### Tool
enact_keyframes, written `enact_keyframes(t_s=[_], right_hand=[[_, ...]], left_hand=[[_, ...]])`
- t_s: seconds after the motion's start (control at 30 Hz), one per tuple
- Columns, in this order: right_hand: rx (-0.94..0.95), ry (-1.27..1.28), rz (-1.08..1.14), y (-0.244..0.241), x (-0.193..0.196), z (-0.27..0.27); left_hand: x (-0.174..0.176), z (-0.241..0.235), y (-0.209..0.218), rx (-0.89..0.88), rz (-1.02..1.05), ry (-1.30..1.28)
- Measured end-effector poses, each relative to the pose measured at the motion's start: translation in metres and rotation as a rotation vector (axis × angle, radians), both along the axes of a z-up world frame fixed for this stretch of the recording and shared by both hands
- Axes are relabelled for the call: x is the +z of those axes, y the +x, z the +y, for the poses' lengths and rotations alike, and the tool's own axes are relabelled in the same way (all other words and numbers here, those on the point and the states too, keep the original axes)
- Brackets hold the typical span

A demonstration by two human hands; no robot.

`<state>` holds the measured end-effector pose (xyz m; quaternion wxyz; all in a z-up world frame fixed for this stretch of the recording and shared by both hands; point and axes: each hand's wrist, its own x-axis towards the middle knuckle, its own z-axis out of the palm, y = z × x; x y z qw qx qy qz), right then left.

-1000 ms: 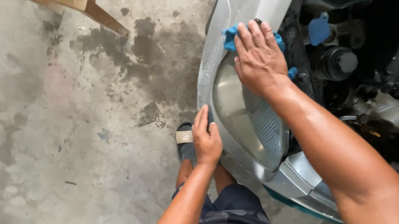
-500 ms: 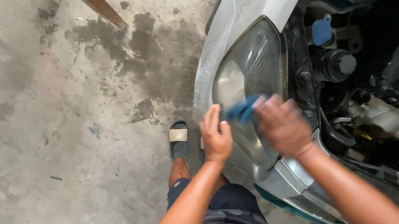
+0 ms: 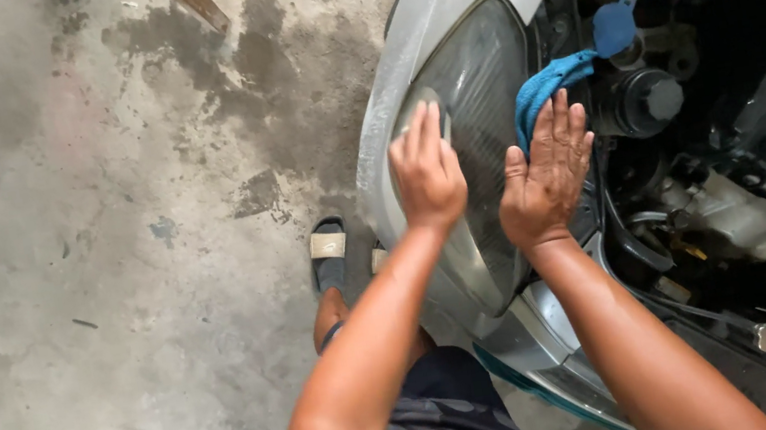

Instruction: Using a sanding block and a cloth to detail a car headlight.

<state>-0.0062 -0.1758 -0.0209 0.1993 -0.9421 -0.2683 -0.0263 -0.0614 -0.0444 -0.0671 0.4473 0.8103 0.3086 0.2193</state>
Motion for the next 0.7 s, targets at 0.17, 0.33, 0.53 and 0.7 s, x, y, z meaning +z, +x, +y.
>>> enact_keyframes(t_s=[0.17, 0.33, 0.53, 0.7], right_hand=[[0.030, -0.004, -0.020, 0.004, 0.004, 0.004], [0.008, -0.037, 0.015, 0.002, 0.006, 0.008], [0.014, -0.012, -0.047, 0.002, -0.003, 0.004], [-0.003, -0.016, -0.096, 0.002, 0.003, 0.013]], left_hand=[[0.019, -0.041, -0.053, -0.057, -0.053, 0.100], [0.012, -0.069, -0.080, -0.079, 0.003, 0.066], [0.024, 0.001, 0.000, -0.096, -0.096, 0.131], [0.019, -0.043, -0.049, -0.030, -0.118, 0.168]])
